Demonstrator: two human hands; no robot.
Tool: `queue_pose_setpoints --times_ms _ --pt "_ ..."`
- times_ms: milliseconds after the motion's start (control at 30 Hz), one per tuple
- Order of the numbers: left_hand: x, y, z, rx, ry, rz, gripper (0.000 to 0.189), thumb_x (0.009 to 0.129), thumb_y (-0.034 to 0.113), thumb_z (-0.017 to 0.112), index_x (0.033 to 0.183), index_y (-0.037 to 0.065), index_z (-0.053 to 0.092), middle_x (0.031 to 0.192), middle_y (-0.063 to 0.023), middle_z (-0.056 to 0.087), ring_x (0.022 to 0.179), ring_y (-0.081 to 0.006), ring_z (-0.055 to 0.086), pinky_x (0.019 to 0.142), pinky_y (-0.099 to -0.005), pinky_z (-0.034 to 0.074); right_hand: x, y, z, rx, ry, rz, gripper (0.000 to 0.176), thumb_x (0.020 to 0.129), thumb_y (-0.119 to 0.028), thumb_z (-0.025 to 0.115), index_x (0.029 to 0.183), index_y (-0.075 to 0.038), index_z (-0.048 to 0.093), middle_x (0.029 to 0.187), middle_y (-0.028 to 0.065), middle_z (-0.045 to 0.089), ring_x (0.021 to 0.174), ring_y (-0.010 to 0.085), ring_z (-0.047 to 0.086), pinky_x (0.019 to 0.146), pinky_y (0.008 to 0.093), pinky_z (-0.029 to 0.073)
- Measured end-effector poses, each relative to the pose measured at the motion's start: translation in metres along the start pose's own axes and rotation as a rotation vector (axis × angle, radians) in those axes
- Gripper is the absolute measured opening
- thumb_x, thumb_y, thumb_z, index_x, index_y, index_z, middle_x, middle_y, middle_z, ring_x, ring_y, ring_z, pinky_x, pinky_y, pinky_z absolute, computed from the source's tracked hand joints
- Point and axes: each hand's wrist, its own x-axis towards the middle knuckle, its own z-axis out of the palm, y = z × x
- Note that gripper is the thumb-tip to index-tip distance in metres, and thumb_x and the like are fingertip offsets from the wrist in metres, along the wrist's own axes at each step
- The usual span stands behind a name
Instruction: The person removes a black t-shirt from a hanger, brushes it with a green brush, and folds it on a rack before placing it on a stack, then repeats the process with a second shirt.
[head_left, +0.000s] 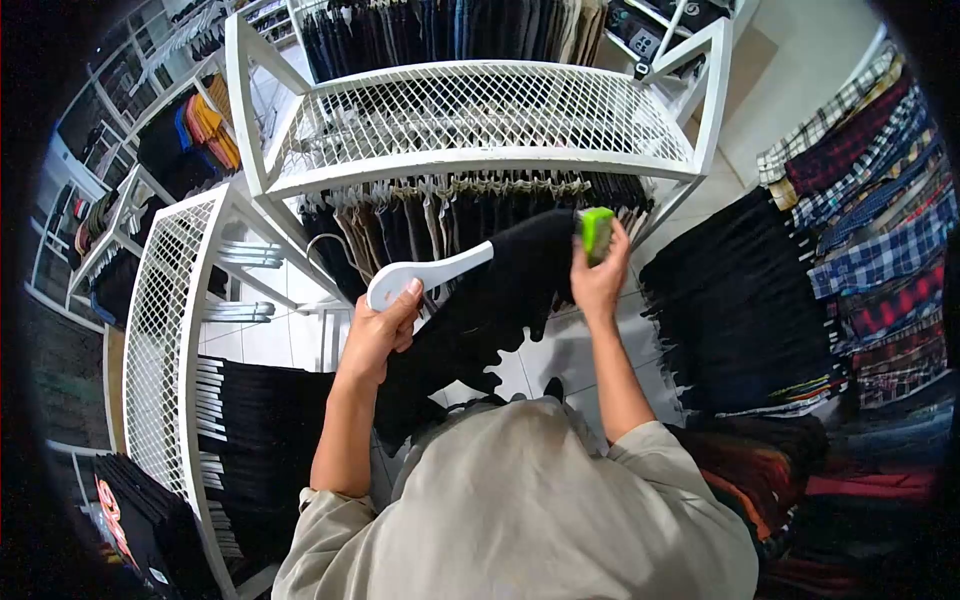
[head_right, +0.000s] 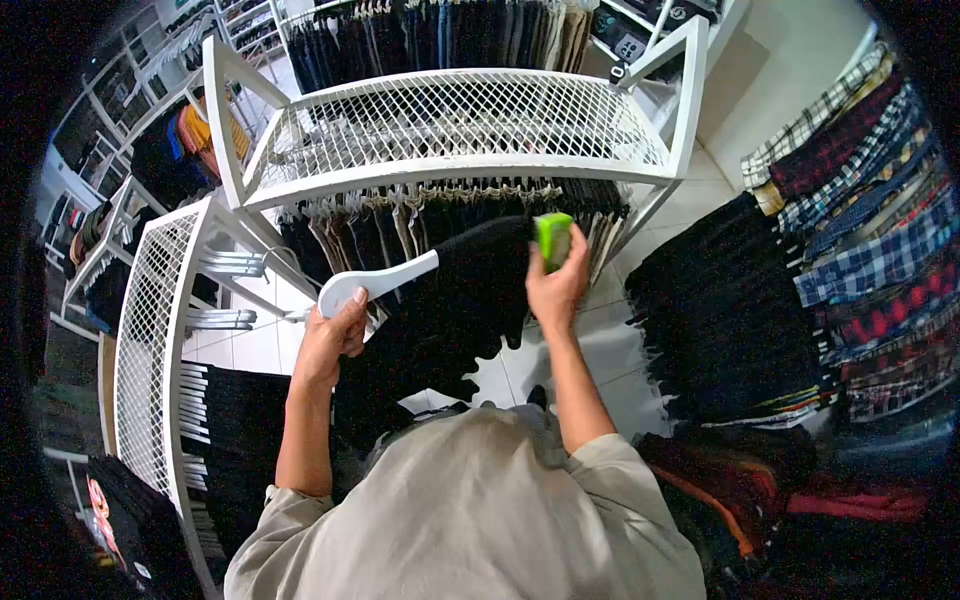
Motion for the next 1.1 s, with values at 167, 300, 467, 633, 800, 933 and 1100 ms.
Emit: queue_pose_setpoints --times_ms 167,300,467,633,800,933,1100 --pt "-0.007 -0.001 0.003 0.029 0.04 -0.011 0.032 0.095 0.032 0.072 0.082 0.007 0.059 0.06 0.0056 0.042 0.049 -0.0051 0.033 0.045 -0.0245 0.025 -0.007 -0.046 -0.02 0.119 -0.02 -0.095 0.064 0.088 -0.024 0.078 0.136 0.003 0.046 0.123 0.0196 0.057 0.11 0.0314 0.059 0.093 0.0422 0.048" --pt "-0.001 -0.006 0.007 0.046 -0.003 -0.008 0.031 0.095 0.033 0.073 0.085 0.006 0.062 0.06 0.0051 0.043 0.049 -0.0049 0.034 0.045 -0.024 0.026 -0.017 -0.083 -0.014 0.087 -0.172 -0.44 0.069 0.083 -0.025 0.082 0.136 0.003 0.048 0.121 0.0222 0.057 0.11 0.0364 0.058 0.093 0.044 0.048" --pt "-0.002 -0.007 -0.004 0.065 -0.001 0.01 0.033 0.096 0.038 0.071 0.083 0.011 0.058 0.059 0.0062 0.041 0.049 -0.0058 0.031 0.046 -0.0245 0.025 -0.009 -0.004 -0.005 -0.016 -0.023 0.038 0.066 0.089 -0.023 0.077 0.14 0.002 0.043 0.125 0.023 0.056 0.113 0.0374 0.057 0.095 0.0459 0.047" --pt "-0.003 -0.01 -0.006 0.039 0.033 -0.005 0.032 0.094 0.034 0.073 0.086 0.005 0.062 0.061 0.0051 0.043 0.049 -0.005 0.034 0.045 -0.0239 0.026 -0.013 -0.059 -0.019 0.128 -0.082 -0.094 0.068 0.088 -0.026 0.078 0.139 0.003 0.045 0.127 0.022 0.055 0.114 0.0362 0.057 0.097 0.0457 0.047" --pt "-0.004 -0.006 0.004 0.064 0.0 0.014 0.032 0.095 0.035 0.073 0.087 0.005 0.063 0.062 0.0053 0.043 0.051 -0.0051 0.034 0.045 -0.024 0.026 -0.015 -0.076 -0.008 0.068 -0.176 -0.345 0.071 0.084 -0.02 0.081 0.142 0.001 0.044 0.123 0.0217 0.057 0.112 0.0359 0.057 0.095 0.0451 0.047" --pt "-0.004 -0.007 -0.008 0.039 0.033 0.011 0.031 0.094 0.035 0.073 0.086 0.006 0.063 0.063 0.0058 0.043 0.051 -0.0048 0.033 0.045 -0.0233 0.026 -0.005 -0.015 -0.009 -0.098 -0.037 -0.024 0.065 0.087 -0.02 0.078 0.139 0.001 0.045 0.124 0.0219 0.055 0.112 0.0381 0.056 0.096 0.0469 0.046" --pt "-0.004 -0.012 -0.006 0.067 0.036 0.015 0.031 0.095 0.035 0.072 0.084 0.008 0.06 0.06 0.0052 0.043 0.048 -0.0053 0.034 0.044 -0.0246 0.025 -0.014 -0.076 -0.022 0.083 -0.152 -0.205 0.07 0.086 -0.022 0.079 0.142 0.0 0.044 0.125 0.0212 0.055 0.113 0.0371 0.057 0.096 0.0459 0.047"
